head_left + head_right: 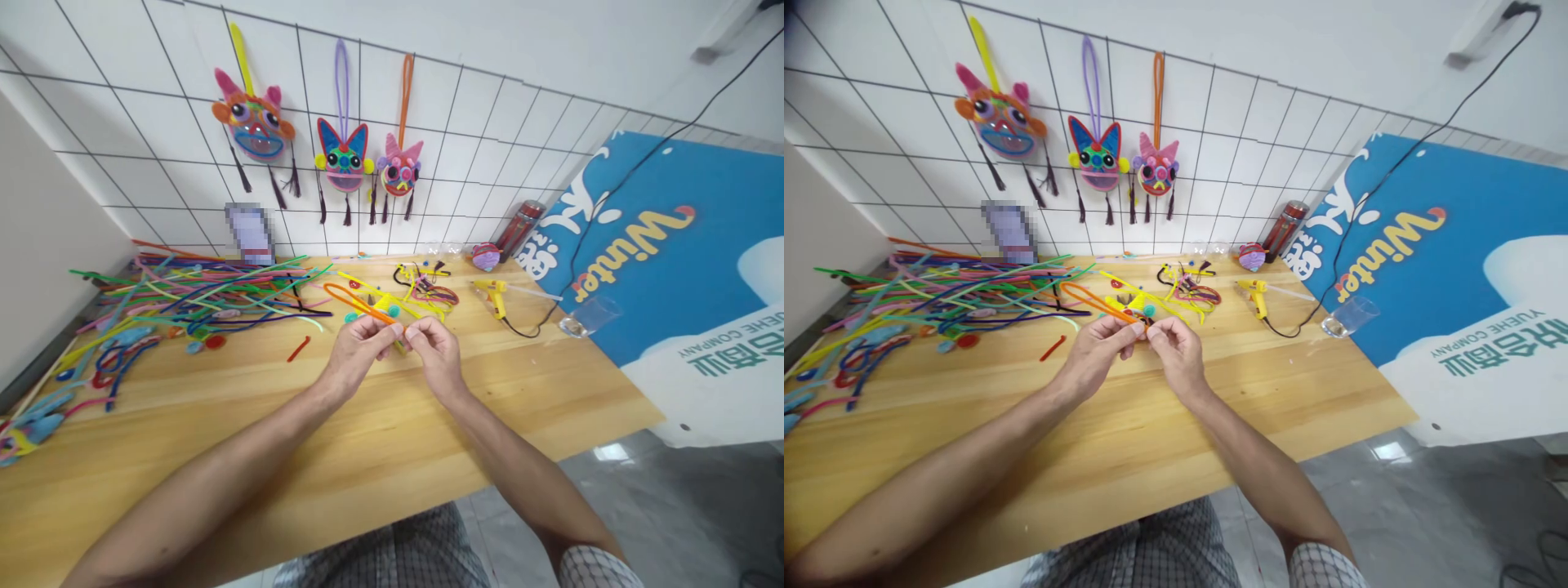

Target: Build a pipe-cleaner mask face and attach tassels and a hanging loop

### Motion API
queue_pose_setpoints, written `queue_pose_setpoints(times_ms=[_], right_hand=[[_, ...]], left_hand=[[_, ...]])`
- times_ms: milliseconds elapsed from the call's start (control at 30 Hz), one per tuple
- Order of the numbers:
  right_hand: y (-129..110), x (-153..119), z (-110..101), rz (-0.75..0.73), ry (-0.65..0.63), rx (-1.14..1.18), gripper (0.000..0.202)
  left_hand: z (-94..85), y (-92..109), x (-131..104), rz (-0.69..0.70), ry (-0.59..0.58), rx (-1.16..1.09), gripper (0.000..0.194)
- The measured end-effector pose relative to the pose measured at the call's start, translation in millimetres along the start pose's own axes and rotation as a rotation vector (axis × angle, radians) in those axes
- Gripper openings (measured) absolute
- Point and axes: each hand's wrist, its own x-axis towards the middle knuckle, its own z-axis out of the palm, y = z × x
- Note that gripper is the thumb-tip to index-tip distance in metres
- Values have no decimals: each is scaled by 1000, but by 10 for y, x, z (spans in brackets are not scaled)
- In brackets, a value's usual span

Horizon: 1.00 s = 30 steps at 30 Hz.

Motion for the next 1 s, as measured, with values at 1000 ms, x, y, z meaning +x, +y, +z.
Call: queue_pose_setpoints(times_ms=[1000], right_hand=[[179, 531, -1126, 148, 310, -259, 32]], left_hand=[[-114, 220, 344, -48, 24, -169, 31]])
